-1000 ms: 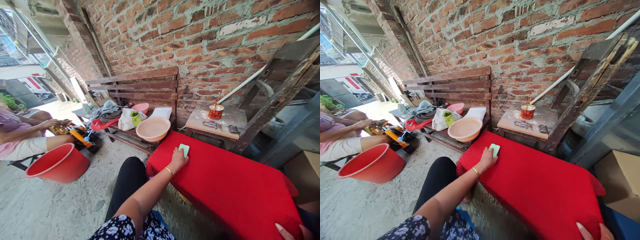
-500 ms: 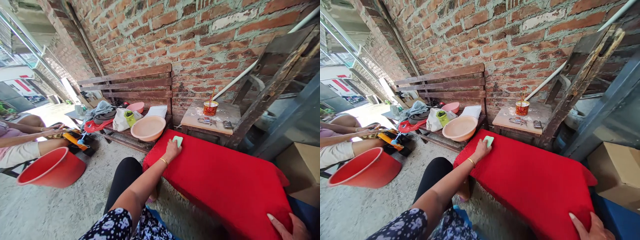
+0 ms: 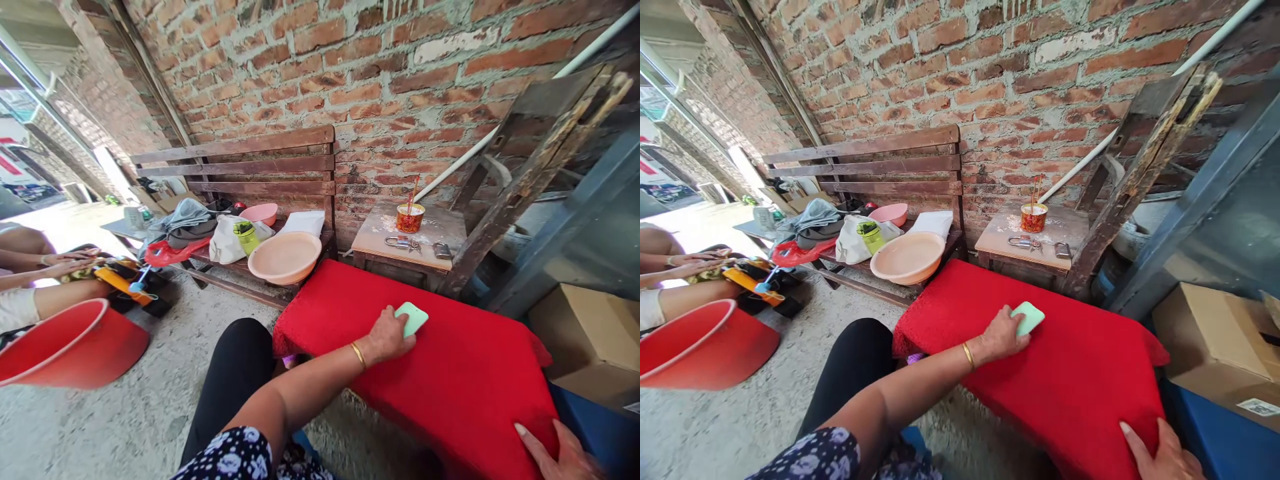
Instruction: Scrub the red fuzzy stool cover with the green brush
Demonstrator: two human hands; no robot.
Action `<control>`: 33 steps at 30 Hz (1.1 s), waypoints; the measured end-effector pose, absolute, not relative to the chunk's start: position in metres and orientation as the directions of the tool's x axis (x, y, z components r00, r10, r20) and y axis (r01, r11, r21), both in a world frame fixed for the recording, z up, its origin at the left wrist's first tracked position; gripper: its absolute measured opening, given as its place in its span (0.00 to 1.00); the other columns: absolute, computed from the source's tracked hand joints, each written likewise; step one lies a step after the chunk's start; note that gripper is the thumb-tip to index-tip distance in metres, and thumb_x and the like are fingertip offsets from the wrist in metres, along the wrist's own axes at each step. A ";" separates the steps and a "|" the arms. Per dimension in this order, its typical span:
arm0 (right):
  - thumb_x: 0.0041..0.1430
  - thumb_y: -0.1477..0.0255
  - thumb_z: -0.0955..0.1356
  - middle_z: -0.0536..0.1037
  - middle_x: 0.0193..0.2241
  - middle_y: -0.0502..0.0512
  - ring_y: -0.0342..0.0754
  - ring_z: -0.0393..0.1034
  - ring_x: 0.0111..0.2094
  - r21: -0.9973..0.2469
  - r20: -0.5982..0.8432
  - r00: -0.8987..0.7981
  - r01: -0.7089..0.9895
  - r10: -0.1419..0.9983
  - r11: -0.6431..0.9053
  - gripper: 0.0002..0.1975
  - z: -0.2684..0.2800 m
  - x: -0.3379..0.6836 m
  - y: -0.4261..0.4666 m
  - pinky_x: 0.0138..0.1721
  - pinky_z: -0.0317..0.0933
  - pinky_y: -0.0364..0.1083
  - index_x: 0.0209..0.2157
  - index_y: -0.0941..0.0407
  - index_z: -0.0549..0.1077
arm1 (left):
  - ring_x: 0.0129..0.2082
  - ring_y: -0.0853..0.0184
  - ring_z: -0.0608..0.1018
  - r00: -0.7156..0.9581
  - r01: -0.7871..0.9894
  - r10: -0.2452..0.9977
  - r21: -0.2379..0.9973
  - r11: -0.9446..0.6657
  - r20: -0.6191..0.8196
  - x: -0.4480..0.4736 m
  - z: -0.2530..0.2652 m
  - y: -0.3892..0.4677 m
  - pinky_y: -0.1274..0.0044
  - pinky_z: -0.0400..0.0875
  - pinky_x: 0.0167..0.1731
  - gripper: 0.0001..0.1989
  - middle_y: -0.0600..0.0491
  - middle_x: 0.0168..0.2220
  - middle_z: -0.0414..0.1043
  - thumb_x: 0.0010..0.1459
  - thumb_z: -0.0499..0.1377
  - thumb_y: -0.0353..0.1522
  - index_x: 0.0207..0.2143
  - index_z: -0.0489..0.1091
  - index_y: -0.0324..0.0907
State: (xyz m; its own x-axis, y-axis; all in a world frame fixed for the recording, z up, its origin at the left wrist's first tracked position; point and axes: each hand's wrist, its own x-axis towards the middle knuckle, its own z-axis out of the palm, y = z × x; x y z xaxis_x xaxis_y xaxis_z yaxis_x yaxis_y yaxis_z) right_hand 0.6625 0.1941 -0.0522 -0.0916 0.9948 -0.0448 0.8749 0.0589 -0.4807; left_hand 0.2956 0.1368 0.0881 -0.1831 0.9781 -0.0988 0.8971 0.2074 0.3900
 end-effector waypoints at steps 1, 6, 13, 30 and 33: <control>0.50 0.41 0.57 0.73 0.49 0.77 0.71 0.72 0.46 -0.494 -0.066 -0.068 0.869 0.995 0.027 0.49 -0.047 0.659 0.191 0.50 0.64 0.67 0.68 0.52 0.53 | 0.50 0.55 0.72 -0.267 0.883 0.957 0.370 0.289 -0.110 0.279 0.093 0.141 0.68 0.66 0.52 0.27 0.42 0.52 0.65 0.59 0.57 0.46 0.56 0.67 0.43; 0.48 0.42 0.60 0.72 0.52 0.77 0.74 0.68 0.52 -0.535 -0.132 -0.067 0.845 0.989 -0.014 0.48 -0.030 0.649 0.183 0.55 0.60 0.68 0.63 0.59 0.62 | 0.53 0.54 0.71 -0.629 0.723 0.764 0.255 0.642 -0.141 0.183 0.117 0.158 0.68 0.63 0.54 0.26 0.37 0.57 0.63 0.62 0.54 0.40 0.60 0.63 0.38; 0.43 0.43 0.63 0.73 0.52 0.76 0.73 0.68 0.54 -0.549 -0.106 -0.107 0.835 0.989 0.032 0.40 -0.022 0.646 0.178 0.57 0.60 0.66 0.51 0.56 0.72 | 0.55 0.51 0.70 -0.655 0.709 0.745 0.236 0.665 -0.130 0.216 0.114 0.186 0.67 0.63 0.53 0.27 0.34 0.57 0.62 0.62 0.53 0.39 0.59 0.63 0.33; 0.51 0.43 0.53 0.75 0.48 0.78 0.71 0.72 0.50 -0.366 -0.137 -0.017 0.930 0.990 -0.035 0.47 0.013 0.629 0.171 0.55 0.61 0.65 0.58 0.66 0.67 | 0.30 0.61 0.79 0.525 -0.434 0.796 0.709 0.556 -0.303 0.341 0.093 0.131 0.76 0.66 0.27 0.31 0.43 0.33 0.75 0.52 0.53 0.48 0.48 0.70 0.32; 0.50 0.44 0.56 0.75 0.49 0.73 0.70 0.69 0.53 -0.493 -0.013 -0.054 0.869 0.998 0.041 0.42 0.033 0.611 0.166 0.57 0.58 0.65 0.55 0.60 0.71 | 0.33 0.58 0.80 0.555 -0.486 0.791 0.671 0.560 -0.258 0.336 0.086 0.121 0.75 0.67 0.28 0.34 0.39 0.35 0.77 0.54 0.53 0.50 0.50 0.70 0.30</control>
State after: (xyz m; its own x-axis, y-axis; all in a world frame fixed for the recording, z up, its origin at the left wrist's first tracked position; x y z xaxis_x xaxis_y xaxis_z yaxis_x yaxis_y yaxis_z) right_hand 0.6115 0.1661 0.0333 -0.0543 0.9984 -0.0128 0.8692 0.0409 -0.4928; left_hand 0.3362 0.1212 0.0859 0.5548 0.7908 -0.2583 -0.4863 0.5602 0.6706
